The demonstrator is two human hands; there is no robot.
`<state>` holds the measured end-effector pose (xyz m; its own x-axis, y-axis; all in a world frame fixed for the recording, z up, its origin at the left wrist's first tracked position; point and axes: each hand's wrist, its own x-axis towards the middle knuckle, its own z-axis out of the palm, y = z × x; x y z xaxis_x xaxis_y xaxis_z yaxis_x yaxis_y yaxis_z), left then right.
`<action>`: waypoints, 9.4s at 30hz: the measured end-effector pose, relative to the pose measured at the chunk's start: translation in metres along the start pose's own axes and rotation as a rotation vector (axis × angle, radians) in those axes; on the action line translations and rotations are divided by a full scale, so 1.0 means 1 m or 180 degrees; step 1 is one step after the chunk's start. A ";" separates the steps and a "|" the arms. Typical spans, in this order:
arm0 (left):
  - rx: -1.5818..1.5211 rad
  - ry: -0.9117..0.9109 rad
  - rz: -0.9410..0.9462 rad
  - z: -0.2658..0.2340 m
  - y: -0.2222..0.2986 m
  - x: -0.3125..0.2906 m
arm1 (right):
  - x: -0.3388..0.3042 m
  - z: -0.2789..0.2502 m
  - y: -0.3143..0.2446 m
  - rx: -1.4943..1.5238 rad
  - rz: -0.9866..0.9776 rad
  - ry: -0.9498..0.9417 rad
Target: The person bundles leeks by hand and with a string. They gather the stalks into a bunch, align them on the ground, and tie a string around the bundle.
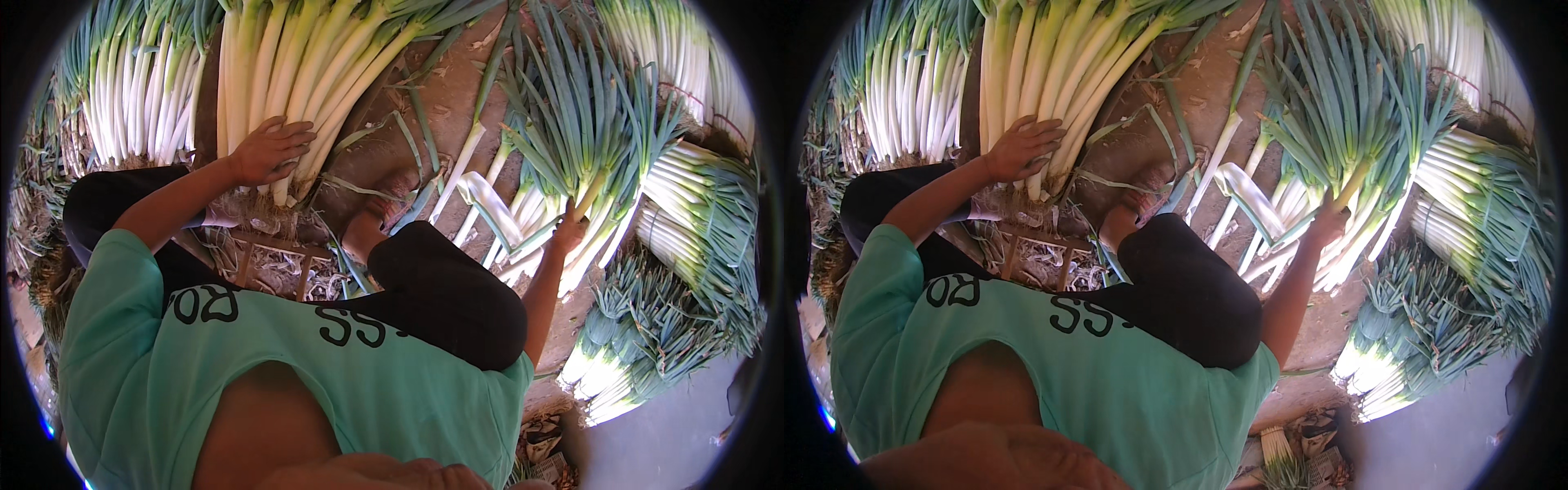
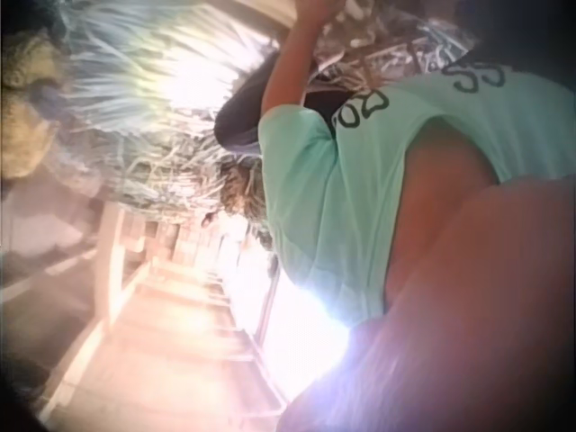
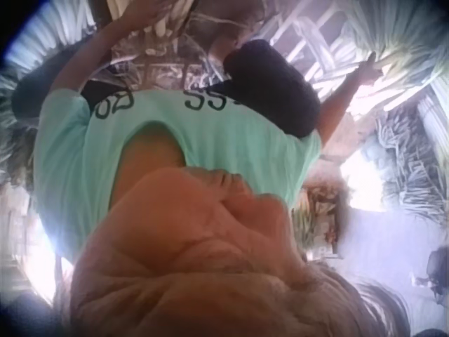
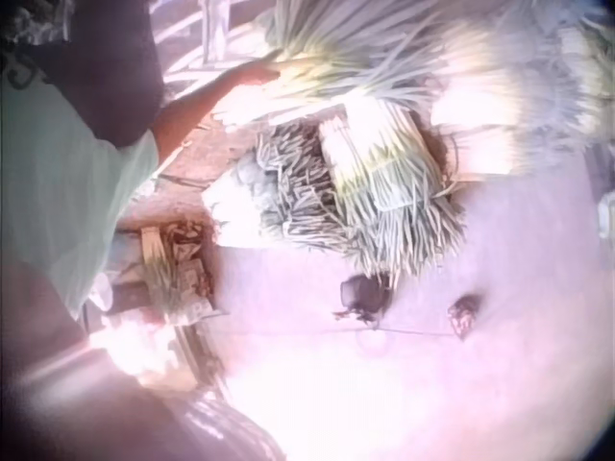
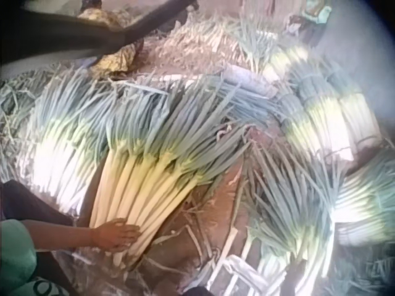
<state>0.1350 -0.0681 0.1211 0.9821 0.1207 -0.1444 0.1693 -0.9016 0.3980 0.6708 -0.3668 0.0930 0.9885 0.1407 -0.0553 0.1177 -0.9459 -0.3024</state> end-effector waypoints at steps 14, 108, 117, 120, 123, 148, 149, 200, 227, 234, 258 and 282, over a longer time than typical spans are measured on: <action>-0.0274 0.0600 0.0306 0.022 -0.014 -0.007 | -0.087 -0.197 -0.215 0.2273 -0.1190 -0.0474; -0.0161 0.0385 0.0670 0.039 -0.004 -0.005 | -0.325 0.099 -0.177 -0.0430 -0.2403 -0.3887; -0.0111 0.0748 0.0815 0.044 -0.005 -0.010 | -0.321 0.113 -0.216 -0.0070 -0.2884 -0.2513; -0.0115 0.0547 0.0688 0.042 -0.005 -0.007 | -0.319 0.109 -0.215 0.0321 -0.2525 -0.3320; -0.0081 0.0640 0.0706 0.044 -0.006 -0.009 | -0.331 0.092 -0.196 0.0282 -0.2563 -0.3426; 0.0067 0.0991 0.1170 0.046 -0.011 -0.013 | -0.349 0.093 -0.289 0.2350 0.0984 -0.3646; 0.0105 0.1051 0.1156 0.051 -0.012 -0.015 | -0.360 0.094 -0.297 0.2225 0.0795 -0.3592; -0.3360 0.0260 -0.3738 0.016 -0.131 -0.161 | -0.393 0.096 -0.324 0.1887 -0.0440 -0.3826; -0.2047 -0.0130 -0.0729 -0.117 0.001 0.084 | -0.390 0.116 -0.300 0.1914 -0.1656 -0.3357; -0.1678 -0.0759 -0.0704 -0.090 -0.147 0.002 | -0.415 0.093 -0.309 0.2271 -0.0793 -0.3579; -0.2627 0.0677 -0.1354 -0.097 -0.076 0.005 | -0.413 0.096 -0.305 0.1328 -0.2439 -0.3190; -0.0727 0.1176 -0.0374 -0.001 -0.067 -0.078 | -0.419 0.105 -0.308 0.1994 -0.1029 -0.3106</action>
<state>0.0469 -0.0167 0.1069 0.9115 0.3946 0.1162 0.2546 -0.7631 0.5939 0.2107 -0.1035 0.1097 0.4015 0.7630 -0.5065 0.0129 -0.5577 -0.8299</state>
